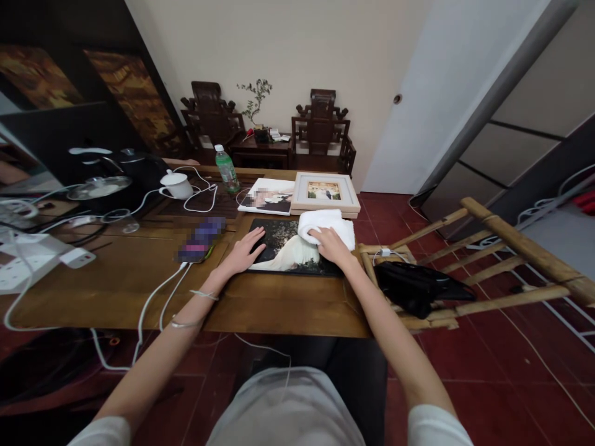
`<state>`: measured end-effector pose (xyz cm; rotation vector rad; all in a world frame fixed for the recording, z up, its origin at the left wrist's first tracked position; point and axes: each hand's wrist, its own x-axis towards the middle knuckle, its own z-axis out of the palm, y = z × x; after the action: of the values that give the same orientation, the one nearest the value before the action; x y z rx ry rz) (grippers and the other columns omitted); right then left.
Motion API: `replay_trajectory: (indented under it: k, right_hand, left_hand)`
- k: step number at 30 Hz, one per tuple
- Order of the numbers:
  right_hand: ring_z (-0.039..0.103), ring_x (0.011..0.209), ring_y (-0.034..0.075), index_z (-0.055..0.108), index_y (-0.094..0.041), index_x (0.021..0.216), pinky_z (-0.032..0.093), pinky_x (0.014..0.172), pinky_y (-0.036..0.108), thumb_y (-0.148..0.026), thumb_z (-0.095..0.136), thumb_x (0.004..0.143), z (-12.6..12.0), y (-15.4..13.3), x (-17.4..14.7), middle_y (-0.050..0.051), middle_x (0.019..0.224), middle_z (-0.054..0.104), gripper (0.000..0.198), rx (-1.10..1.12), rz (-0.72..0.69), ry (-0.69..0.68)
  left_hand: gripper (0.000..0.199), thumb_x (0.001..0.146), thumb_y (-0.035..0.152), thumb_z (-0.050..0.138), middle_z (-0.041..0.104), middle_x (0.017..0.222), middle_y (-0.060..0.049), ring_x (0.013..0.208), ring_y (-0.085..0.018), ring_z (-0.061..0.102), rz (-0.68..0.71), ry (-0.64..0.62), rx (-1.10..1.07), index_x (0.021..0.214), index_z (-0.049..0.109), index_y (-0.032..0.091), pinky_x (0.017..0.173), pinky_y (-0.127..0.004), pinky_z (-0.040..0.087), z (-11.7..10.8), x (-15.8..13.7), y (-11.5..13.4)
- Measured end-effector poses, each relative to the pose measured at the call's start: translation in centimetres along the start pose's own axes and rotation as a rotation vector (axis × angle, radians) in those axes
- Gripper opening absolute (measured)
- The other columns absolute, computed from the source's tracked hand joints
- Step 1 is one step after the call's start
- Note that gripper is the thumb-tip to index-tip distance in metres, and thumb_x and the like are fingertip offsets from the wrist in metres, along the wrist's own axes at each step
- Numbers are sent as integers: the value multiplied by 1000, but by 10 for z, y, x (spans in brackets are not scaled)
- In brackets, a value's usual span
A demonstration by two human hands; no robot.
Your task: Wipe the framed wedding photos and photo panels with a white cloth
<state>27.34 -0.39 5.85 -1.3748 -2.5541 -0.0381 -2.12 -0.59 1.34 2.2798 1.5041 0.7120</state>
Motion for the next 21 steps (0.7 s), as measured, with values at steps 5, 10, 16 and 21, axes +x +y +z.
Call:
replay_trajectory:
  k: [5, 10, 16, 21]
  right_hand:
    - [49, 120, 30, 54, -14, 121, 36, 101, 53, 4, 38, 66, 6, -5, -6, 18, 126, 56, 59, -32, 24, 29]
    - [37, 133, 26, 57, -16, 114, 26, 110, 54, 7, 38, 62, 9, -37, -70, 16, 135, 50, 59, 7, -56, 31]
    - [34, 135, 25, 61, -16, 103, 24, 111, 54, 7, 38, 59, -1, -60, -114, 15, 134, 52, 55, 76, -144, -9]
    - [49, 120, 26, 60, -16, 111, 35, 103, 48, 3, 39, 62, -2, -35, -64, 16, 127, 56, 57, 50, -42, 0]
  left_hand:
    - [46, 94, 36, 40, 36, 149, -13, 140, -24, 28, 3, 25, -3, 138, 42, 19, 107, -56, 29, 1, 1, 2]
    - [45, 94, 35, 41, 37, 149, -12, 140, -24, 28, 9, 37, -12, 137, 44, 19, 109, -54, 29, 4, 2, 1]
    - [46, 94, 35, 42, 36, 149, -13, 140, -26, 28, -8, 22, -19, 137, 43, 18, 107, -58, 29, 3, 2, 2]
    - [46, 94, 36, 42, 36, 149, -12, 140, -26, 27, -12, 19, -29, 136, 44, 19, 108, -58, 28, 2, 2, 2]
